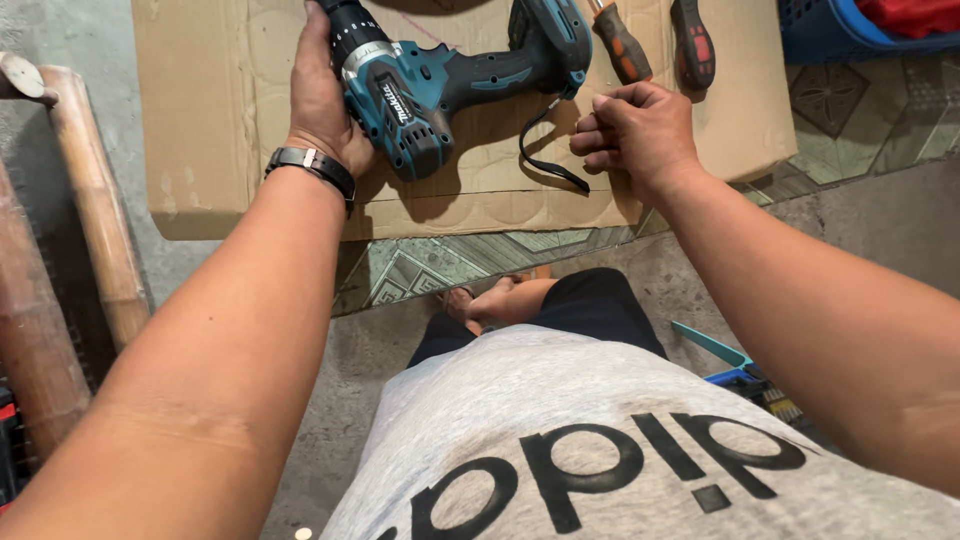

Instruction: The person uses a screwdriver to remove screws from a cordless drill, detaches the battery pack, and then reattaches it. The person continues to manipulate the drill and battery pack while working over a cardboard surface.

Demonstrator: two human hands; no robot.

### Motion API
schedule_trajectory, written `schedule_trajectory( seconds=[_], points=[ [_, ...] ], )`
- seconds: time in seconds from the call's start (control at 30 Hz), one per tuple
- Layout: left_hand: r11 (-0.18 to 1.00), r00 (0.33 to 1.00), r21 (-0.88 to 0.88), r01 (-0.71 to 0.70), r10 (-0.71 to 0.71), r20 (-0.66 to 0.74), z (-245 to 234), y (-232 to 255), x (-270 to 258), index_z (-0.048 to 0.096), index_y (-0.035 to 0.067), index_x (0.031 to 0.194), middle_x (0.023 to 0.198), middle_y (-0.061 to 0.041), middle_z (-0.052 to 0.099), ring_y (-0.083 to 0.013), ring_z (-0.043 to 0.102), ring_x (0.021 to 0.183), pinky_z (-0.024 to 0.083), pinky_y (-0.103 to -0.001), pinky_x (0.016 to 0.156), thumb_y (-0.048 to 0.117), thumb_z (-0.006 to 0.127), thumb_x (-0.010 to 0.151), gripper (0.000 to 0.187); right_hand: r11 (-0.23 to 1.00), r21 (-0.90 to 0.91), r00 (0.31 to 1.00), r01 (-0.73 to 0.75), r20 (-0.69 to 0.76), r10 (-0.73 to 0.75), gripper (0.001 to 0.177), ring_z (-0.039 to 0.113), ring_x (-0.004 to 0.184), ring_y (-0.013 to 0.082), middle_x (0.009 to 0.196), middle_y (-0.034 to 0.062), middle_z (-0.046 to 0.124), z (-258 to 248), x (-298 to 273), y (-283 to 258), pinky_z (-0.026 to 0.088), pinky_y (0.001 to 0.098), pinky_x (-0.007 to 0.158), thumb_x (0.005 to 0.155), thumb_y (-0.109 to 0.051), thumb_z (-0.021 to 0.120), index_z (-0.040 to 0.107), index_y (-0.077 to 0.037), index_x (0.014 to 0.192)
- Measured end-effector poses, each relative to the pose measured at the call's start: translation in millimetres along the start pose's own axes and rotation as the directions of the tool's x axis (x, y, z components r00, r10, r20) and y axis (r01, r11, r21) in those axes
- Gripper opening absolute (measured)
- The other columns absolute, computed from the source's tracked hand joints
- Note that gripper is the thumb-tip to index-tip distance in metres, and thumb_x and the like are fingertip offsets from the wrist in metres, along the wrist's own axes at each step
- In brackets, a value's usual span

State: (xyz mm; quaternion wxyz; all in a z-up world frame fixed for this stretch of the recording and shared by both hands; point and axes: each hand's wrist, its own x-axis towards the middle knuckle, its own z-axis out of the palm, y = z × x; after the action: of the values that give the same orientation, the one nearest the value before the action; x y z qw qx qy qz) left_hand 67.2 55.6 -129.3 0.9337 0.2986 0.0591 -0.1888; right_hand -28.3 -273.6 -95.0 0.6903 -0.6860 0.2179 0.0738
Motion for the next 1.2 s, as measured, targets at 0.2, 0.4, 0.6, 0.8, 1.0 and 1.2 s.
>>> schedule_trajectory(
  seconds=[0.2,0.4,0.6,0.8,1.0,1.2],
  points=[
    [0.995,0.994,-0.066,0.08,-0.084,-0.068,-3.5,-0.2,0.9,0.06,0.0,0.108,0.097,-0.02,0.07,-0.0338,0.072,0.09,0.063,-0.05,0.091,0.056,0.044,0.101,0.058,1.0,-0.001,1.0,-0.003,0.004,0.003,0.017,0.077,0.075,0.0213,0.092,0.0142,0.073,0.2,-2.6,-1.6,0.062,0.0306,0.057,0.101,-0.014,0.063,0.058,0.001,0.108],
    [0.992,0.995,-0.088,0.095,-0.096,-0.014,-1.6,-0.2,-3.3,0.06,-0.001,0.11,0.1,-0.02,0.071,-0.0346,0.071,0.095,0.061,-0.051,0.096,0.053,0.043,0.099,0.058,1.0,0.011,1.0,-0.02,0.005,0.02,0.017,0.076,0.075,0.0214,0.091,0.0138,0.072,1.1,-2.6,-3.5,0.062,0.0306,0.056,0.101,-0.013,0.062,0.056,0.001,0.109],
    [0.994,0.997,-0.08,0.078,-0.077,0.015,-1.0,1.2,-9.2,0.062,-0.002,0.111,0.102,-0.018,0.07,-0.0322,0.07,0.097,0.061,-0.047,0.096,0.051,0.056,0.095,0.055,1.0,0.01,1.0,-0.029,0.005,0.029,0.018,0.076,0.076,0.0216,0.092,0.0137,0.072,1.2,-2.2,-4.4,0.061,0.0307,0.057,0.101,-0.014,0.062,0.054,0.0,0.11],
    [0.996,0.999,-0.079,0.051,-0.05,0.021,-2.9,1.5,-11.7,0.062,0.0,0.11,0.103,-0.016,0.07,-0.0305,0.071,0.098,0.06,-0.046,0.096,0.043,0.064,0.093,0.046,0.999,0.015,0.999,-0.043,0.001,0.043,0.018,0.076,0.076,0.0215,0.092,0.0132,0.071,2.3,-3.5,-6.3,0.061,0.0309,0.057,0.101,-0.014,0.062,0.054,0.0,0.11],
    [0.994,0.997,-0.094,0.046,-0.041,0.058,0.5,2.3,-15.3,0.063,-0.001,0.109,0.106,-0.017,0.07,-0.0308,0.07,0.1,0.06,-0.047,0.099,0.037,0.068,0.092,0.042,0.999,0.016,0.999,-0.051,0.005,0.051,0.017,0.075,0.075,0.0213,0.091,0.0128,0.071,3.1,-3.5,-7.5,0.061,0.0313,0.056,0.101,-0.013,0.062,0.055,0.0,0.11],
    [0.991,0.995,-0.107,0.075,-0.068,0.068,7.8,3.6,-21.0,0.063,-0.001,0.108,0.111,-0.023,0.071,-0.0333,0.071,0.104,0.06,-0.048,0.103,0.037,0.071,0.086,0.044,0.998,0.014,0.998,-0.056,-0.009,0.056,0.016,0.075,0.074,0.021,0.09,0.0123,0.071,4.8,-3.4,-8.1,0.062,0.0314,0.057,0.101,-0.013,0.062,0.055,-0.001,0.109]
  ],
)
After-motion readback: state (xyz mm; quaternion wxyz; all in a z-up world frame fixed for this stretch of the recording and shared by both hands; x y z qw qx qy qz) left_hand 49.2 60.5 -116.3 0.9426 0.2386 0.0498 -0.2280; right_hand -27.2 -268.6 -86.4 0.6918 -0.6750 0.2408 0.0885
